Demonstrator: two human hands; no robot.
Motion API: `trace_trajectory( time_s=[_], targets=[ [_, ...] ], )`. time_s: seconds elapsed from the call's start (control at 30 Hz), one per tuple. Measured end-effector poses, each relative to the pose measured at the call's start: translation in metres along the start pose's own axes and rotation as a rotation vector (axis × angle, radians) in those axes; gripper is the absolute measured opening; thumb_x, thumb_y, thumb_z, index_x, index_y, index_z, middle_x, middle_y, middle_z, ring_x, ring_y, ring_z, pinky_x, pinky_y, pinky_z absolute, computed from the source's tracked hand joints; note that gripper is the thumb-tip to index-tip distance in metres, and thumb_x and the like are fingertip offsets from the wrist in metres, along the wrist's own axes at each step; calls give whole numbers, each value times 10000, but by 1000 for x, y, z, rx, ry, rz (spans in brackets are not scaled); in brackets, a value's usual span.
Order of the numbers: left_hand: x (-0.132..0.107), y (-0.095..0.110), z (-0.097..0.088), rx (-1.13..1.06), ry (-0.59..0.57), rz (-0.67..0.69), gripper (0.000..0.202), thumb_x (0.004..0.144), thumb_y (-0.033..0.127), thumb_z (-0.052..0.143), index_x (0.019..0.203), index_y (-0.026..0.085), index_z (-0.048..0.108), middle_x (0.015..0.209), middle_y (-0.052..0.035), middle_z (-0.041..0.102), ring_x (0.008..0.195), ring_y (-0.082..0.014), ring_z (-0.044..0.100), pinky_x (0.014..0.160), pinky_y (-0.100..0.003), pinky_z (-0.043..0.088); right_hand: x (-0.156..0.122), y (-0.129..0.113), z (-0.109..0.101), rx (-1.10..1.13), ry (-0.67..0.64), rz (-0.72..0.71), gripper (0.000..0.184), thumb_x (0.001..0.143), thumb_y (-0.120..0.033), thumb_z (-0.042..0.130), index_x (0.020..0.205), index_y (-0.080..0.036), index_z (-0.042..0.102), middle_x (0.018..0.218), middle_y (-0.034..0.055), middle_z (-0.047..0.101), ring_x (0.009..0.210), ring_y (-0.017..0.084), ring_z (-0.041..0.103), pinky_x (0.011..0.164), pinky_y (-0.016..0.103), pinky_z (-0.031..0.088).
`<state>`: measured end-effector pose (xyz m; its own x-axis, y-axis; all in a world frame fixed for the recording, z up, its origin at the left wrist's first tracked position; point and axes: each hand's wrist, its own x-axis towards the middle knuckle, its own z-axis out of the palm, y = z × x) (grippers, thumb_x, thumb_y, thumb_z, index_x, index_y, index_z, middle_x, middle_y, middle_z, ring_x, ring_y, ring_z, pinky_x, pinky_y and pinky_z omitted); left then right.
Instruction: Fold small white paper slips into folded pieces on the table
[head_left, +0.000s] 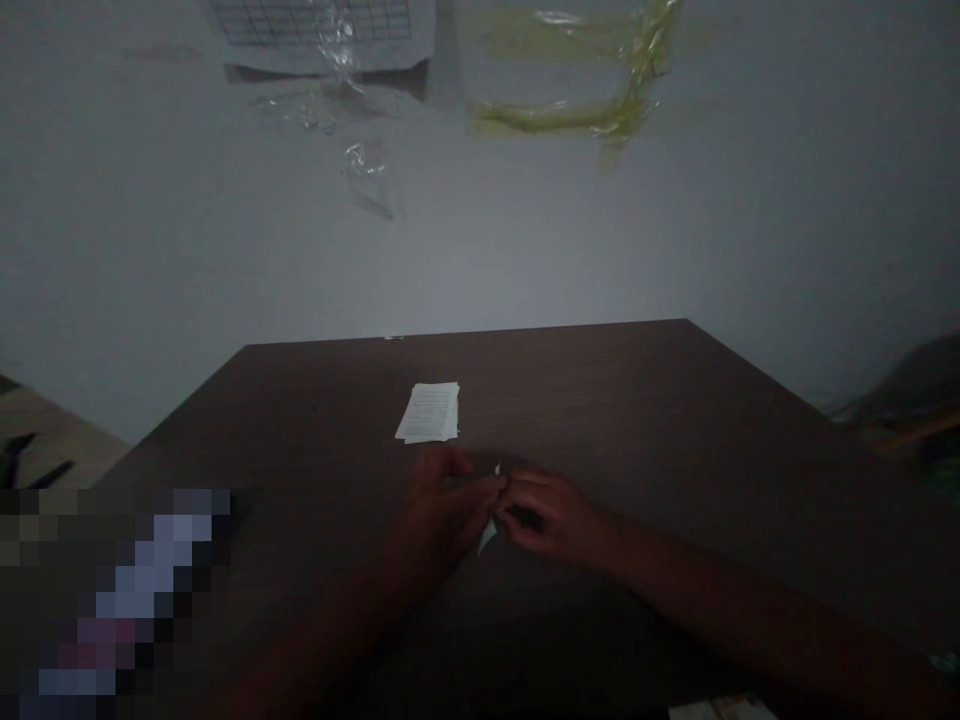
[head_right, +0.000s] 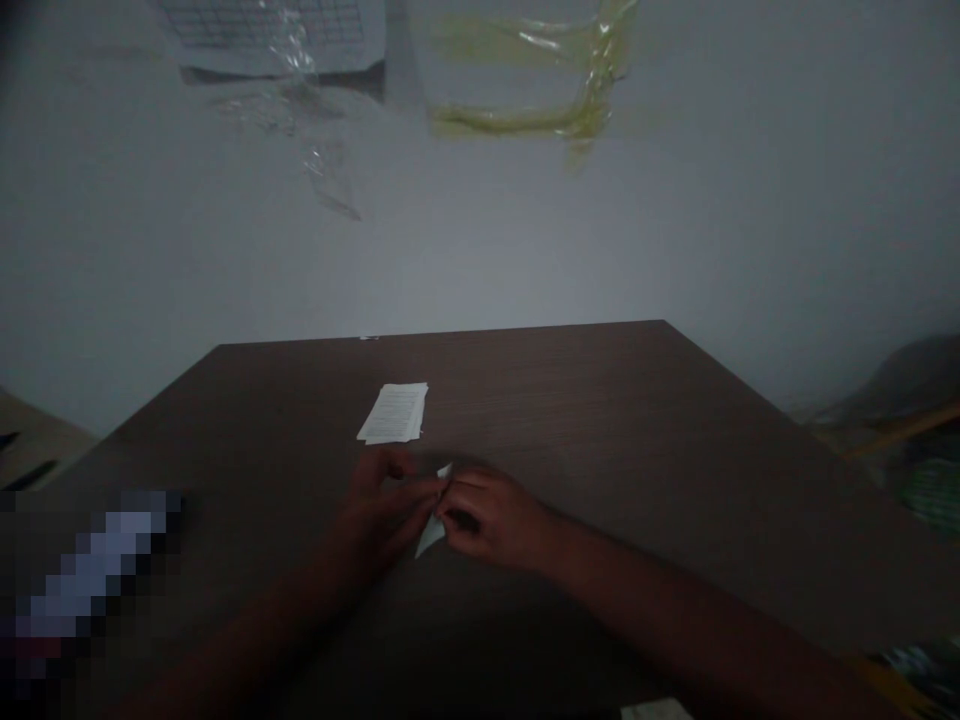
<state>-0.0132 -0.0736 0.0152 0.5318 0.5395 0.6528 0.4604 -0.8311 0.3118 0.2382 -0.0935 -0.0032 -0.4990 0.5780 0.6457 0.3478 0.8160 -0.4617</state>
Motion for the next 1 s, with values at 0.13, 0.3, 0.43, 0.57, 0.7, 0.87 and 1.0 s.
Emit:
trace_trajectory(
  time_s=[0.13, 0.3, 0.43, 0.57, 0.7, 0.87, 1.0],
  targets=[
    [1, 1, 6, -172, -14, -56, 334, 1114, 137, 678, 1409, 279, 740, 1117, -38, 807, 976, -240, 814, 897, -377, 724, -3, 2, 4, 35, 35, 44, 148, 1066, -131, 702, 1103, -272, 729, 1022, 33, 802, 905, 209, 767, 779, 312, 617],
    [2, 9, 3, -179, -133, -31, 327, 1087, 84, 674, 1360, 253, 738, 1241, -67, 867, 1137, -255, 871, 999, -368, 733, -8, 8, 7, 18, 95, 142, 149, 1043, -158, 783, 1058, -268, 685, 947, 5, 780, 818, 189, 742, 753, 305, 618],
    [0, 7, 6, -157, -107, -21, 359, 1032, 72, 711, 1338, 259, 733, 1240, -70, 868, 1115, -254, 881, 960, -381, 749, -9, 9, 9, 40, 142, 200, 110, 1065, -184, 781, 1060, -261, 702, 921, 1, 780, 769, 183, 738, 720, 299, 616],
    [3, 5, 6, -126, -127, -52, 308, 997, -7, 627, 1148, 232, 747, 1078, -43, 858, 975, -228, 859, 890, -357, 729, -8, 8, 8, -9, 190, 252, 100, 1070, -219, 779, 1091, -276, 699, 907, -5, 769, 768, 194, 744, 717, 311, 628],
    [9, 9, -2, -50, -138, -43, 269, 980, -10, 627, 1072, 205, 758, 1024, -66, 844, 952, -251, 823, 868, -386, 702, -4, 2, 2, -178, 281, 142, 338, 1048, -258, 852, 1353, -263, 709, 1182, 104, 796, 1061, 290, 782, 891, 429, 688],
    [14, 16, -11, 103, -178, 3, 219, 1004, 13, 679, 1038, 196, 793, 1009, -75, 840, 944, -264, 778, 876, -415, 642, 0, 1, -6, -290, 153, -64, 128, 1109, -215, 819, 1220, -253, 769, 1184, 93, 814, 1105, 286, 750, 996, 485, 650],
    [14, 21, -11, 175, -186, 21, 198, 961, 25, 741, 964, 222, 759, 1009, -57, 833, 946, -270, 763, 867, -422, 610, 1, 0, -6, -323, 109, -105, 62, 1148, -202, 757, 1124, -254, 782, 1043, 47, 827, 1035, 271, 738, 916, 468, 622]
  ],
)
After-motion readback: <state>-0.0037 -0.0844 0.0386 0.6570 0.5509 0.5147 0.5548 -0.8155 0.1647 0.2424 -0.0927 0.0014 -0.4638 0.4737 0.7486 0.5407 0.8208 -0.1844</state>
